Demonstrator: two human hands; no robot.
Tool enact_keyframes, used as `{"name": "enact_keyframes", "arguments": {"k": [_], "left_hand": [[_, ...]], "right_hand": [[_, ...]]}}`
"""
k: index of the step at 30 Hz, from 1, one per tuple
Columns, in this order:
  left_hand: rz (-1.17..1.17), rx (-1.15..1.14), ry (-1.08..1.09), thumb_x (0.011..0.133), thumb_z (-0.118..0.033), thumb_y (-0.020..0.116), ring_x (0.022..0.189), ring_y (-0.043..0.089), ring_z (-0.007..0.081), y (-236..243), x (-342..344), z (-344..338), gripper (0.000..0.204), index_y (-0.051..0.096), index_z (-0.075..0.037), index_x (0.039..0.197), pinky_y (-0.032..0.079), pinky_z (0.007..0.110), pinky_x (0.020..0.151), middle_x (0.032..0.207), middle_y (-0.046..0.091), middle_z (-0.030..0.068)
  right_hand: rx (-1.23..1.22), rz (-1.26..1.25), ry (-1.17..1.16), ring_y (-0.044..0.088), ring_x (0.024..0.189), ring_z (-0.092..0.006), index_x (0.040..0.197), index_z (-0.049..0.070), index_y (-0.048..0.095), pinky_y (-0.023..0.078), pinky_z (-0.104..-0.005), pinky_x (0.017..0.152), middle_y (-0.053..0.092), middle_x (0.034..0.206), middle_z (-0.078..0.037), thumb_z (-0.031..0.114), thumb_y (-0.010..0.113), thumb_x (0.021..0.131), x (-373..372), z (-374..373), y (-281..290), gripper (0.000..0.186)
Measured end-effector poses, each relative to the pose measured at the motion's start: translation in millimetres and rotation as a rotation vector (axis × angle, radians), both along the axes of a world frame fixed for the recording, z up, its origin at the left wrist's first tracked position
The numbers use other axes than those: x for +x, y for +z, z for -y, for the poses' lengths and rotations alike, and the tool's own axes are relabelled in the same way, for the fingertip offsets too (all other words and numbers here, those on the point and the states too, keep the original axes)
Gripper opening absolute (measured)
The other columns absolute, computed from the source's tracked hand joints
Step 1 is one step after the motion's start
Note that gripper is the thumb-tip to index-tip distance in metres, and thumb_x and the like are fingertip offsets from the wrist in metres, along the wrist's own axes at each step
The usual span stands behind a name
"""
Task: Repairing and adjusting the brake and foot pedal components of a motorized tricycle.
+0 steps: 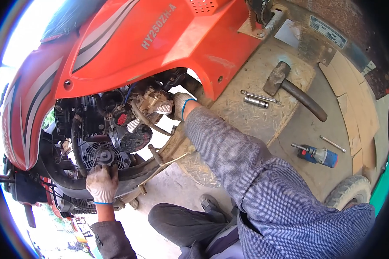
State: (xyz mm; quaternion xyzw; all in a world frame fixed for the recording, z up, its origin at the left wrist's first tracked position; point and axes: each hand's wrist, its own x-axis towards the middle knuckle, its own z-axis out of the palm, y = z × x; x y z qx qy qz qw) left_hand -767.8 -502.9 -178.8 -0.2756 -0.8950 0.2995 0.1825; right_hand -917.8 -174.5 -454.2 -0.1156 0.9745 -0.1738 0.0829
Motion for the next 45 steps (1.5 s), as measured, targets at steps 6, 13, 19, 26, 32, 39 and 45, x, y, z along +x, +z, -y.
{"name": "enact_keyframes", "arguments": {"k": [6, 13, 19, 26, 32, 39, 45], "left_hand": [[-0.001, -0.011, -0.009, 0.095, -0.038, 0.075, 0.079, 0.073, 0.0373, 0, -1, 1, 0.035, 0.071, -0.005, 0.086, 0.058, 0.049, 0.074, 0.084, 0.072, 0.0172], [0.008, -0.015, 0.022, 0.095, -0.039, 0.075, 0.079, 0.073, 0.0368, -1, -1, 1, 0.036, 0.071, -0.005, 0.085, 0.058, 0.049, 0.074, 0.083, 0.072, 0.0175], [0.007, -0.014, 0.024, 0.095, -0.039, 0.075, 0.079, 0.073, 0.0372, -1, -1, 0, 0.036, 0.071, -0.005, 0.085, 0.058, 0.049, 0.074, 0.084, 0.071, 0.0177], [-0.011, -0.020, 0.046, 0.095, -0.038, 0.075, 0.079, 0.073, 0.0379, -1, 0, -1, 0.035, 0.070, -0.005, 0.085, 0.058, 0.049, 0.074, 0.084, 0.071, 0.0176], [0.009, 0.000, 0.040, 0.095, -0.038, 0.075, 0.079, 0.073, 0.0375, 0, 0, -3, 0.035, 0.071, -0.005, 0.085, 0.058, 0.049, 0.074, 0.085, 0.072, 0.0180], [0.012, 0.012, 0.033, 0.096, -0.038, 0.075, 0.082, 0.074, 0.0366, -1, -1, 0, 0.035, 0.071, -0.005, 0.085, 0.058, 0.049, 0.075, 0.086, 0.072, 0.0179], [0.033, 0.001, 0.066, 0.096, -0.039, 0.075, 0.083, 0.073, 0.0358, 1, -1, 1, 0.036, 0.072, -0.005, 0.085, 0.057, 0.049, 0.077, 0.086, 0.071, 0.0168]], "right_hand": [[0.068, -0.001, 0.052, 0.060, 0.141, -0.0246, 0.151, 0.022, 0.062, 0.048, -0.0406, 0.118, 0.064, 0.153, -0.007, 0.047, 0.045, 0.108, 4, -1, 4, 0.052], [-0.093, -0.038, -0.038, 0.062, 0.138, -0.0245, 0.150, 0.020, 0.063, 0.048, -0.0394, 0.116, 0.066, 0.150, -0.006, 0.043, 0.043, 0.109, 5, -2, 4, 0.050], [-0.141, -0.098, -0.067, 0.062, 0.137, -0.0221, 0.149, 0.020, 0.064, 0.048, -0.0385, 0.114, 0.067, 0.149, -0.005, 0.037, 0.044, 0.111, -4, 3, -12, 0.046], [-0.012, -0.093, 0.011, 0.062, 0.136, -0.0209, 0.147, 0.022, 0.065, 0.049, -0.0380, 0.113, 0.068, 0.149, -0.003, 0.037, 0.045, 0.111, 18, -2, 17, 0.044], [-0.331, -0.007, -0.281, 0.064, 0.135, -0.0177, 0.141, 0.017, 0.069, 0.052, -0.0334, 0.111, 0.070, 0.145, -0.007, 0.032, 0.058, 0.108, 6, 5, -8, 0.038], [-0.776, -0.097, -0.261, 0.069, 0.124, -0.0248, 0.131, 0.011, 0.072, 0.056, -0.0383, 0.101, 0.074, 0.135, -0.011, 0.021, 0.058, 0.103, -26, 21, -50, 0.033], [-0.147, -0.085, -0.142, 0.065, 0.131, -0.0226, 0.138, 0.013, 0.068, 0.052, -0.0363, 0.108, 0.070, 0.142, -0.009, 0.024, 0.048, 0.110, 9, -2, 5, 0.036]]}}
